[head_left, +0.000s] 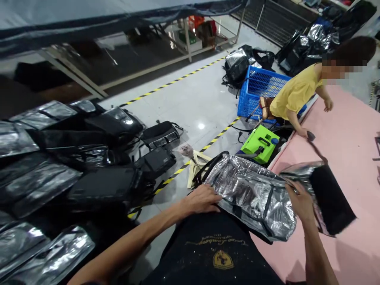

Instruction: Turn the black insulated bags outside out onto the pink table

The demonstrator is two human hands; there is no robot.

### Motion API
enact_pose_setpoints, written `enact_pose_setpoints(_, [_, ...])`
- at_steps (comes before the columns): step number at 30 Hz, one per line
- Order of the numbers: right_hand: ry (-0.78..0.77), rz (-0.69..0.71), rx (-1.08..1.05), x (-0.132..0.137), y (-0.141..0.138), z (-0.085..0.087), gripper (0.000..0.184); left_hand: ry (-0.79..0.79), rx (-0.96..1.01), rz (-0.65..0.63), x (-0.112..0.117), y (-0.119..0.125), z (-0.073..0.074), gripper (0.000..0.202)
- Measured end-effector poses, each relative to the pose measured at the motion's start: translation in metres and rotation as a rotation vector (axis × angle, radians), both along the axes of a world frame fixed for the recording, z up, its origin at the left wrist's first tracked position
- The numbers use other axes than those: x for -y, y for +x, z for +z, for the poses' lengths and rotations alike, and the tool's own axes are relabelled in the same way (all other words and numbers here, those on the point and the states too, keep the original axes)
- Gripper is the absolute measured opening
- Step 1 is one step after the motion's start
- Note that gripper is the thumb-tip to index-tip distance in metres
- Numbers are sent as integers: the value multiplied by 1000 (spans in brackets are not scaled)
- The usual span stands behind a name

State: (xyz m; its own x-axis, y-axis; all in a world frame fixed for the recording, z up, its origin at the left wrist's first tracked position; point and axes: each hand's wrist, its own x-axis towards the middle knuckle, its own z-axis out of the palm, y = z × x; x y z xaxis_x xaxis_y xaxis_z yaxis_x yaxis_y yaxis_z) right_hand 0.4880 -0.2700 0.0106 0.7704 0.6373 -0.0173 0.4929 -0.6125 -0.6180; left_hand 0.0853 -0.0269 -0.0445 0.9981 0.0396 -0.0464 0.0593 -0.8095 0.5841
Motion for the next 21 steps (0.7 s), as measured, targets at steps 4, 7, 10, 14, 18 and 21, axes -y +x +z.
enact_pose_setpoints(4, [34,-61,-153,-3,-22,46,59,-191,-19,216,-12,5,-14,68])
enact_pose_setpoints(7, [34,-77,-99,-1,-35,70,57,-245,139,410,-17,25,-24,90])
enact_pose_setpoints(10, [61,-72,-65,5,-43,83,53,-264,176,706,-23,58,-37,108])
enact_pose_setpoints(14, [72,-3,-51,20,-41,94,46,-437,26,749,-31,91,-59,109])
enact_pose_setpoints(18, [144,1,10,34,-18,98,43,-350,-17,736,-38,95,-63,88])
enact_pose_setpoints(21, [210,-148,43,30,1,96,44,-285,-67,823,-47,94,-47,95])
